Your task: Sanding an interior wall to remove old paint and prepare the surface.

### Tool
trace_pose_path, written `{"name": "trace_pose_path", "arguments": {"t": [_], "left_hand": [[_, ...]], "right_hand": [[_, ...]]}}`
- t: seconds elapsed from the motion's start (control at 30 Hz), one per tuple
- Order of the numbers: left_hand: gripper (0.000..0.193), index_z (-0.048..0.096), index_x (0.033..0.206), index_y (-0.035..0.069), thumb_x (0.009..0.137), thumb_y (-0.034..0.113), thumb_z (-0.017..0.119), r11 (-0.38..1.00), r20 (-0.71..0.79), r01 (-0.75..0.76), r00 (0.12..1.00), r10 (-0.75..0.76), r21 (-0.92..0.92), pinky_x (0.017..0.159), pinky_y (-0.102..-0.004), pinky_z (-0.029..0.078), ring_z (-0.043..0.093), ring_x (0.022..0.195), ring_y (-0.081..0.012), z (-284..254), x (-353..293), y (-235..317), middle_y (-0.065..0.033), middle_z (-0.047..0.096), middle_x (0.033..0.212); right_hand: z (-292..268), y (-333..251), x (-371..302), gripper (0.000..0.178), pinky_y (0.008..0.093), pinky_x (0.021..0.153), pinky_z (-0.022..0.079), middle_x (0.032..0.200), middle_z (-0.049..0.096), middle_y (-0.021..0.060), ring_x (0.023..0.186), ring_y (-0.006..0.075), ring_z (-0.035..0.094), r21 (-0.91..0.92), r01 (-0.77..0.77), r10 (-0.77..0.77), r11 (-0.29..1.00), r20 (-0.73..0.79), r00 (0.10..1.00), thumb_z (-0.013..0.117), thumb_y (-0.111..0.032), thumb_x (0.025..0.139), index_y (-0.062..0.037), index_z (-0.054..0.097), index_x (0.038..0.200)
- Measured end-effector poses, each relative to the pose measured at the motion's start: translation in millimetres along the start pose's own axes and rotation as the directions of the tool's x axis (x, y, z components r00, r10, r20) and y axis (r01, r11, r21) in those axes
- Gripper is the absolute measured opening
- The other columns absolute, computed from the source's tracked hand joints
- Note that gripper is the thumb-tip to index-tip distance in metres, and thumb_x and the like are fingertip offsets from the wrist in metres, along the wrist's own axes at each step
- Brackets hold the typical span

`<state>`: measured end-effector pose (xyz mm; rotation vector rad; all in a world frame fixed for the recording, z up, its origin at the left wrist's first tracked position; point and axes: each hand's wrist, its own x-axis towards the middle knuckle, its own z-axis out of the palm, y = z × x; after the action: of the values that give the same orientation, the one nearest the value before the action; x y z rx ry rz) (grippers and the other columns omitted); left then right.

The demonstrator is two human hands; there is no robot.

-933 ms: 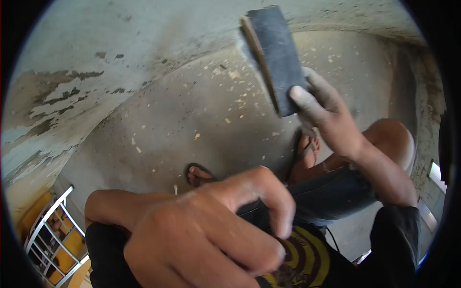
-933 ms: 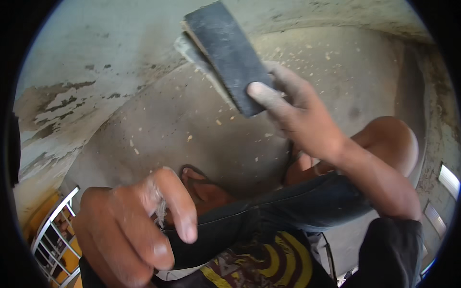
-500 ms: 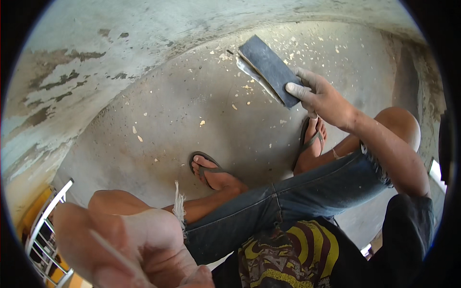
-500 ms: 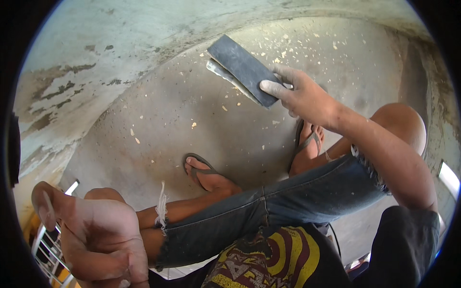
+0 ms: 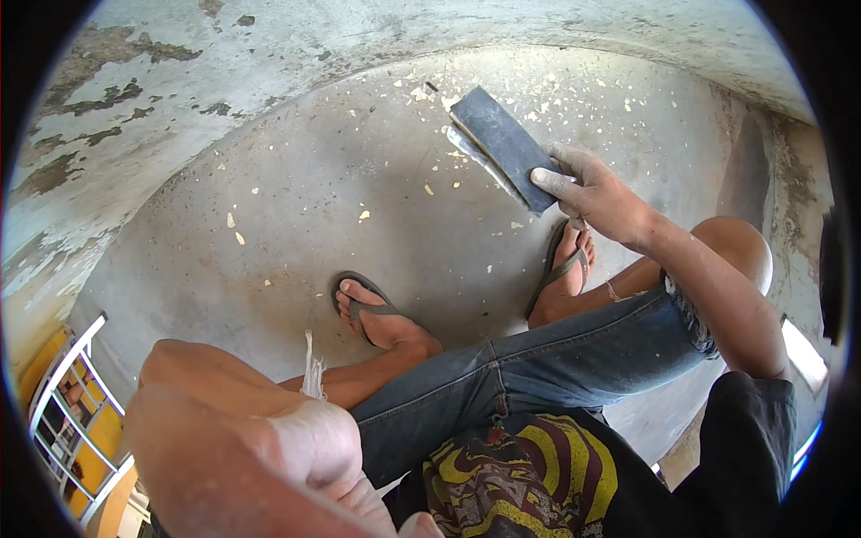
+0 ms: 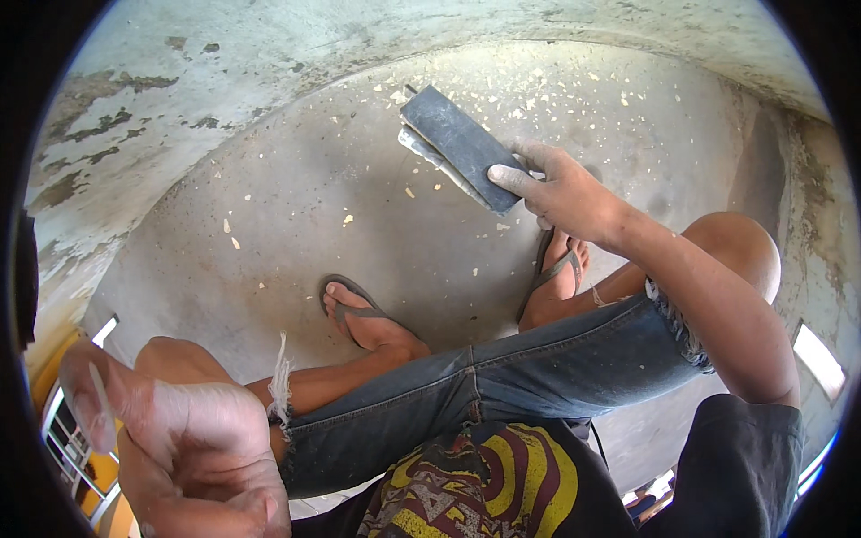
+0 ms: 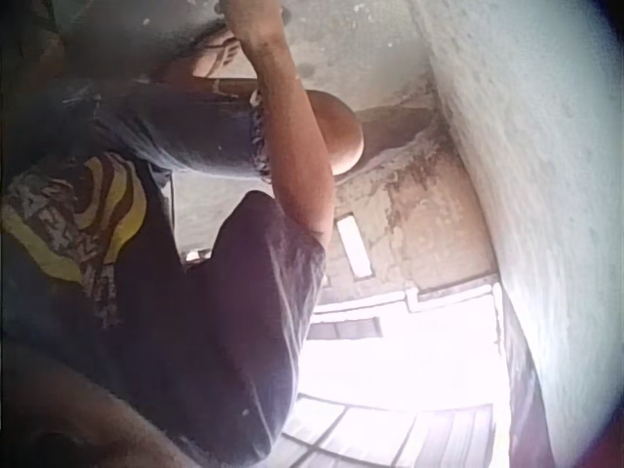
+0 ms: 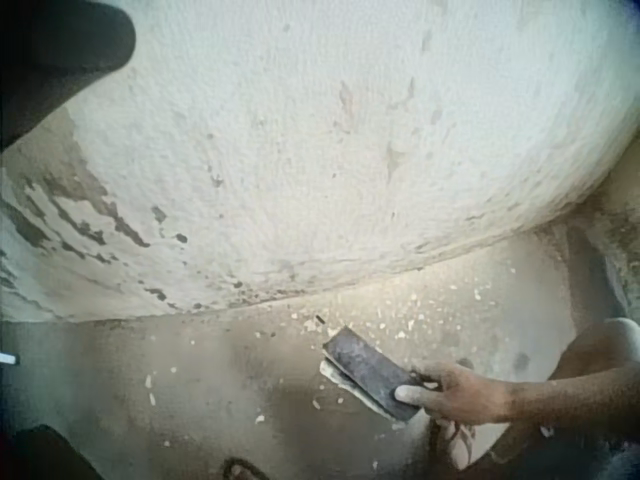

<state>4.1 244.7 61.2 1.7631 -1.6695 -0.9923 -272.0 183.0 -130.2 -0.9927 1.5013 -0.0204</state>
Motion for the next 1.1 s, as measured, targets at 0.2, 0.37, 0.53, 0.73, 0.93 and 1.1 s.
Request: {"name": "trace_pose_path", "arguments": {"t": [0.2, 0.37, 0.53, 0.73, 0.93, 1.1], "left_hand": [[0.013, 0.063, 0.070, 0.012, 0.075, 0.024, 0.065, 0.080, -0.380, -0.817, 0.349, 0.857, -0.571, 0.074, -0.0418, 0.050, 0.053, 0.053, -0.0114, 26.6, 53.1, -38.6, 0.0001, 0.047, 0.052], [0.030, 0.070, 0.078, 0.016, 0.080, 0.043, 0.059, 0.092, -0.099, -0.984, 0.078, 0.992, 0.149, 0.083, -0.0575, 0.045, 0.057, 0.067, -0.0193, 9.0, 141.7, -47.6, 0.0016, 0.052, 0.074], [0.029, 0.073, 0.083, 0.013, 0.079, 0.037, 0.057, -0.065, -0.084, -0.686, -0.181, 0.980, 0.725, 0.087, -0.0510, 0.047, 0.055, 0.089, -0.0258, -52.9, 221.9, -29.9, -0.0038, 0.056, 0.080], [0.032, 0.073, 0.096, 0.012, 0.081, 0.034, 0.056, -0.068, 0.005, -0.321, -0.191, 0.982, 0.945, 0.092, -0.0489, 0.045, 0.055, 0.104, -0.0315, -69.1, 232.2, -18.7, -0.0087, 0.058, 0.099], [0.049, 0.065, 0.105, 0.027, 0.096, 0.056, 0.027, -0.090, -0.065, -0.253, -0.544, 0.836, 0.963, 0.112, -0.0606, 0.024, 0.049, 0.128, -0.0318, -88.0, 293.5, -19.9, -0.0051, 0.055, 0.106], [0.047, 0.065, 0.107, 0.025, 0.094, 0.057, 0.032, -0.117, 0.004, -0.186, -0.518, 0.856, 0.975, 0.109, -0.0666, 0.022, 0.046, 0.130, -0.0309, -102.9, 301.5, -20.1, -0.0069, 0.050, 0.113]], "right_hand": [[6.6, -42.3, -15.0, 0.072, 0.0306, 0.065, 0.052, 0.098, 0.064, 0.0158, 0.072, 0.0148, 0.057, -0.091, -0.032, 0.038, 0.995, 0.068, 0.997, 0.062, -0.051, 0.090, 0.0055, 0.047, 0.133], [-41.1, -44.2, -5.9, 0.047, 0.0348, 0.070, 0.051, 0.086, 0.064, 0.0103, 0.071, 0.0192, 0.060, -0.123, 0.228, -0.219, 0.966, 0.076, 0.973, 0.064, -0.038, 0.091, -0.0032, 0.060, 0.122], [-77.9, -98.7, 45.7, 0.025, 0.0417, 0.072, 0.051, 0.090, 0.062, 0.0160, 0.079, 0.0344, 0.062, -0.807, 0.499, -0.650, 0.316, 0.200, 0.734, 0.068, -0.018, 0.084, -0.0045, 0.067, 0.105], [-41.1, -112.8, 92.6, 0.018, 0.0435, 0.066, 0.052, 0.086, 0.060, 0.0118, 0.071, 0.0337, 0.063, -0.880, 0.415, -0.783, 0.231, 0.085, 0.617, 0.067, -0.021, 0.081, -0.0109, 0.069, 0.096], [-59.9, -103.4, 84.3, 0.018, 0.0402, 0.060, 0.052, 0.076, 0.060, 0.0086, 0.066, 0.0285, 0.063, -0.866, 0.367, -0.828, 0.339, -0.090, 0.554, 0.073, -0.018, 0.076, -0.0130, 0.073, 0.093], [-53.1, -98.7, 93.7, 0.018, 0.0408, 0.058, 0.051, 0.081, 0.059, 0.0073, 0.064, 0.0294, 0.062, -0.893, 0.340, -0.856, 0.296, -0.090, 0.509, 0.070, -0.021, 0.080, -0.0132, 0.070, 0.096]]}}
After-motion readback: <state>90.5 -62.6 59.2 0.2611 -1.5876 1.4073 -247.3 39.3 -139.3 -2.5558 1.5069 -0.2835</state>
